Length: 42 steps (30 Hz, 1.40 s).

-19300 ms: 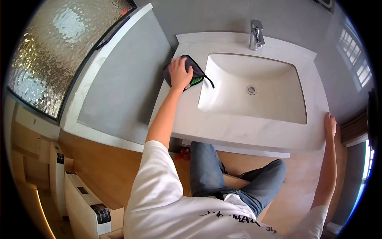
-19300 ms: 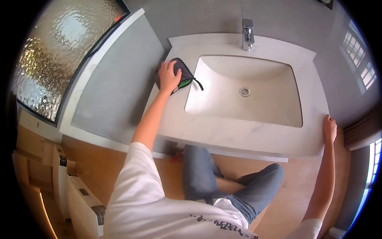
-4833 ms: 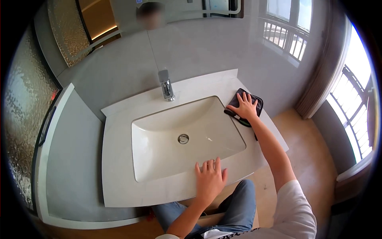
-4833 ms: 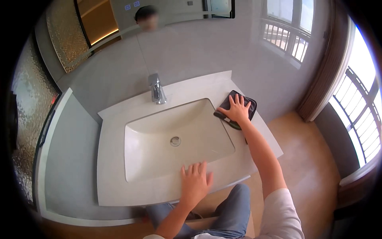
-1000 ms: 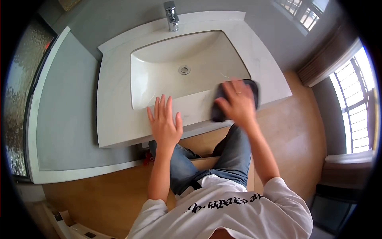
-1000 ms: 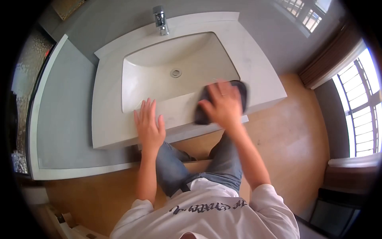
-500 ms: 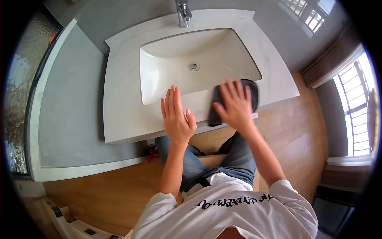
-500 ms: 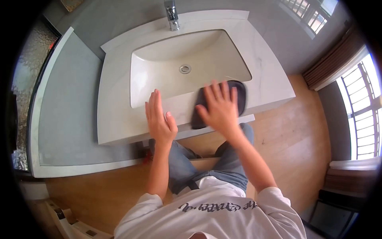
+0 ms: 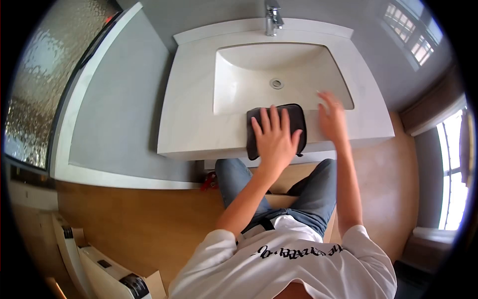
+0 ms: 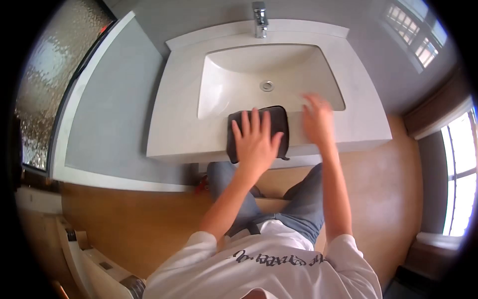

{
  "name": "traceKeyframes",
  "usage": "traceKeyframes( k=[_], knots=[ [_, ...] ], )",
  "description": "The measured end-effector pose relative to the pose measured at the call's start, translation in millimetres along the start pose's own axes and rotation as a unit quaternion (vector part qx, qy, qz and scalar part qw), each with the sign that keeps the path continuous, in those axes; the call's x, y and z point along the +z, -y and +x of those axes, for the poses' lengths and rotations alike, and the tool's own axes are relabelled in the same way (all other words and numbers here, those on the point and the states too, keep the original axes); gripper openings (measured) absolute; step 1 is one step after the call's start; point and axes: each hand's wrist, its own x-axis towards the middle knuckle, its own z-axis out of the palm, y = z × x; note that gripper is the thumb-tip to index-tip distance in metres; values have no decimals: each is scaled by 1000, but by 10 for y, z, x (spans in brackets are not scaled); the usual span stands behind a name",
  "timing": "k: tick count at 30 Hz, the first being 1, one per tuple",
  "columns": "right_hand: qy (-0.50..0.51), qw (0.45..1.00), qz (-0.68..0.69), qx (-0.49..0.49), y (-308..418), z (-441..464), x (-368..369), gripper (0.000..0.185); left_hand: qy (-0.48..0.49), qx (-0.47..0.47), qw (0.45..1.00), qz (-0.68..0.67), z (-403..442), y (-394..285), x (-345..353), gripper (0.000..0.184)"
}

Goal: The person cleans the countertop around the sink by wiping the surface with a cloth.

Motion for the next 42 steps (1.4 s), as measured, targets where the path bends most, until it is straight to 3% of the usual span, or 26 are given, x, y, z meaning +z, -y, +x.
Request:
traceKeyframes(
  k=[4, 7, 10, 13, 20, 23, 25, 28, 31, 33, 37, 42],
  knots=[
    [-26, 976, -197, 89, -28, -14, -4, 39, 9, 22, 1000, 7, 221, -364, 278, 63],
    [3, 971, -209, 115, -199, 26, 95, 46, 22, 27, 999, 6, 293, -629, 415, 63],
    [-3, 978, -180, 104, -308, 14, 62, 47, 2, 48, 995, -91, 238, -501, 367, 61],
    [27, 976, -184, 110, -202, 6, 17, 49, -5, 52, 993, -103, 108, -201, 182, 60],
    [57, 973, -186, 125, -125, -25, -24, 52, 4, -32, 996, 82, -371, 1355, -654, 59],
    [52, 970, -207, 120, -90, -19, -18, 48, -9, -161, 975, 153, -562, 2160, -832, 55],
    [48, 965, -226, 125, -56, -24, 9, 46, 18, -267, 952, 150, -555, 2317, -955, 59],
    [62, 960, -243, 124, -20, -27, 9, 45, 42, -314, 920, 231, -477, 2171, -778, 67],
    [67, 959, -249, 117, 1, -21, 8, 44, 17, -271, 940, 204, -391, 1830, -588, 69],
    [75, 960, -240, 120, 31, -18, -18, 43, 70, -198, 959, 193, -318, 1410, -533, 70],
    [88, 961, -227, 131, -1, -20, -40, 39, 69, -30, 996, 57, -356, 883, -489, 67],
    [81, 966, -216, 118, 16, -32, -57, 37, 68, -35, 996, 35, -426, 1253, -653, 61]
  ],
)
